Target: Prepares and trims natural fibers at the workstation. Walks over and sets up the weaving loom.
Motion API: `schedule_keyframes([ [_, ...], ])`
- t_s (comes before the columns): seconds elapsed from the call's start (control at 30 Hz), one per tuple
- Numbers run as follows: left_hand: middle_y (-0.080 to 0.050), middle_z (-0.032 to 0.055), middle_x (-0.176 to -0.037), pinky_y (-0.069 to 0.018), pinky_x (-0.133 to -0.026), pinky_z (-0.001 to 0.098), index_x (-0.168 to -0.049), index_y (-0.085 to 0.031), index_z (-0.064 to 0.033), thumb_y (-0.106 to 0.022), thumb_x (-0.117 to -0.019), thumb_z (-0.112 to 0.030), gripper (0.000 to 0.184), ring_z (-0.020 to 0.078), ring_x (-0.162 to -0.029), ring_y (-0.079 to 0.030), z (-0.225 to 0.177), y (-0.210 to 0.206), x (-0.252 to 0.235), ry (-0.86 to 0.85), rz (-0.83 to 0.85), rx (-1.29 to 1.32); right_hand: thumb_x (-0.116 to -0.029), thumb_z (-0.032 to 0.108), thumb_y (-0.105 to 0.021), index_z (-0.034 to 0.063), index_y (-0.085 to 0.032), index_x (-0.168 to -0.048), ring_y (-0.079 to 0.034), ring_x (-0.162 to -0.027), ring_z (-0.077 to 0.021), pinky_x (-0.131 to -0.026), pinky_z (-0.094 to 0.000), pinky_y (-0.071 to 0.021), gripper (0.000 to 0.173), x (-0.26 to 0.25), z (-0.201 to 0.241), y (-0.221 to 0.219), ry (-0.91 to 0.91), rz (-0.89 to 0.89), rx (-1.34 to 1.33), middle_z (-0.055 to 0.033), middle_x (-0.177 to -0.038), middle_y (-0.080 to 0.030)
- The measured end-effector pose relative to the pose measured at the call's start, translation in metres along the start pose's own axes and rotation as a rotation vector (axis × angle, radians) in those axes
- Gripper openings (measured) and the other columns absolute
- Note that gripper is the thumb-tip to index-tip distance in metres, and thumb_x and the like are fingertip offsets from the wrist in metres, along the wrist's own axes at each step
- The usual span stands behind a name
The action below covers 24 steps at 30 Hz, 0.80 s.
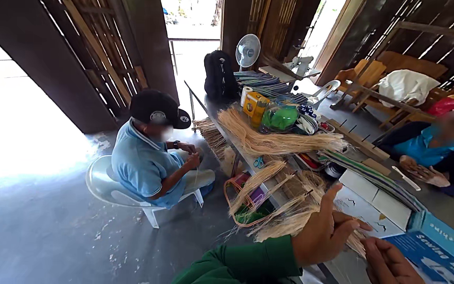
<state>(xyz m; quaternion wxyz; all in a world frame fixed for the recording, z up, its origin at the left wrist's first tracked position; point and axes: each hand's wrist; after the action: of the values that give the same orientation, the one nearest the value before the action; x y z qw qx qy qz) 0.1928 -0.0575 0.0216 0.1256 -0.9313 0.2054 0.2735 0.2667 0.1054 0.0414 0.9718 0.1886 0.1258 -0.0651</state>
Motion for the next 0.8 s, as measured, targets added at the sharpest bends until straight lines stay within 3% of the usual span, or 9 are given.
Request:
schedule_keyframes([
  [0.2, -0.074, 0.0137, -0.113, -0.0612, -0.087, 0.0368, -0.153, -0.019, 0.0092, -0.052, -0.1071, -0.011, 0.06, 0.016, -0.093, -0.074, -0.026, -0.004, 0.046, 0.006, -0.027, -0.038, -0.1088, 0.016, -0.047, 0.0039, -0.056, -0.111, -0.046, -0.052, 0.0025, -0.049, -0.0164, -0.0439, 0.014, 0.064, 0.012, 0.012, -0.032, -0.215, 0.021, 0.0107, -0.071, -0.051],
  [0.27, -0.074, 0.0137, -0.114, -0.0611, -0.082, 0.0335, -0.148, -0.027, 0.0115, -0.051, -0.1074, -0.011, 0.052, 0.0135, -0.09, -0.074, -0.035, -0.003, 0.063, 0.031, -0.01, -0.049, -0.1091, 0.02, -0.048, 0.0074, -0.056, -0.111, -0.045, -0.05, 0.0006, -0.047, -0.0176, -0.0434, 0.015, 0.086, 0.011, 0.012, -0.054, -0.343, -0.024, 0.0106, -0.069, -0.049],
  [0.33, -0.074, 0.0118, -0.114, -0.0559, -0.073, 0.026, -0.136, -0.044, 0.0099, -0.047, -0.1085, -0.012, 0.036, 0.0077, -0.085, -0.069, -0.041, -0.003, 0.08, 0.088, 0.018, -0.012, -0.1085, 0.021, -0.049, 0.0132, -0.059, -0.112, -0.045, -0.05, 0.0015, -0.046, -0.0162, -0.0422, 0.013, 0.107, 0.014, 0.005, -0.02, -0.458, -0.09, 0.0132, -0.067, -0.051],
  [0.4, -0.074, 0.0098, -0.113, -0.0501, -0.067, 0.0219, -0.125, -0.058, 0.0051, -0.045, -0.1083, -0.012, 0.027, 0.0046, -0.082, -0.065, -0.042, -0.004, 0.093, 0.187, 0.033, 0.124, -0.1086, 0.021, -0.05, 0.0126, -0.061, -0.114, -0.047, -0.053, 0.0012, -0.048, -0.0166, -0.0439, 0.015, 0.127, 0.021, -0.007, 0.014, -0.45, -0.109, 0.0128, -0.069, -0.053],
  [0.5, -0.074, 0.0101, -0.108, -0.0438, -0.063, 0.0199, -0.116, -0.062, -0.0014, -0.048, -0.1078, -0.011, 0.019, 0.0014, -0.07, -0.056, -0.042, -0.012, 0.11, 0.339, 0.011, 0.414, -0.1083, 0.023, -0.053, 0.0079, -0.064, -0.115, -0.048, -0.055, -0.0008, -0.049, -0.0185, -0.0433, 0.019, 0.152, 0.021, -0.032, 0.01, -0.375, -0.126, 0.0079, -0.074, -0.057],
  [0.63, -0.072, 0.0094, -0.103, -0.0487, -0.067, 0.0208, -0.11, -0.064, -0.006, -0.051, -0.1067, -0.011, 0.015, 0.0049, -0.073, -0.059, -0.052, -0.017, 0.119, 0.51, -0.011, 0.587, -0.1079, 0.02, -0.053, 0.0034, -0.063, -0.113, -0.048, -0.056, -0.0018, -0.049, -0.0186, -0.042, 0.02, 0.17, 0.02, -0.061, -0.021, -0.347, -0.126, 0.0048, -0.074, -0.058],
  [0.8, -0.072, 0.0106, -0.104, -0.0466, -0.064, 0.0192, -0.109, -0.067, -0.0051, -0.053, -0.1059, -0.01, 0.015, 0.0038, -0.07, -0.057, -0.049, -0.022, 0.113, 0.598, 0.031, 0.682, -0.1078, 0.019, -0.053, 0.0024, -0.063, -0.112, -0.047, -0.055, -0.0039, -0.048, -0.0196, -0.0402, 0.02, 0.166, 0.015, -0.071, -0.066, -0.42, -0.156, 0.0033, -0.072, -0.056],
])
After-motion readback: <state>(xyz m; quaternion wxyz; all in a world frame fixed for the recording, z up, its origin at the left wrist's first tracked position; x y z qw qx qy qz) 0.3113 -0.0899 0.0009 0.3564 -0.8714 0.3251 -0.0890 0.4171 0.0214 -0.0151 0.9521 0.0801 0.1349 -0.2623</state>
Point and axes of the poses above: each hand's wrist, its own x-axis away from the middle knuckle, its own y-axis out of the back of the hand, z = x × y
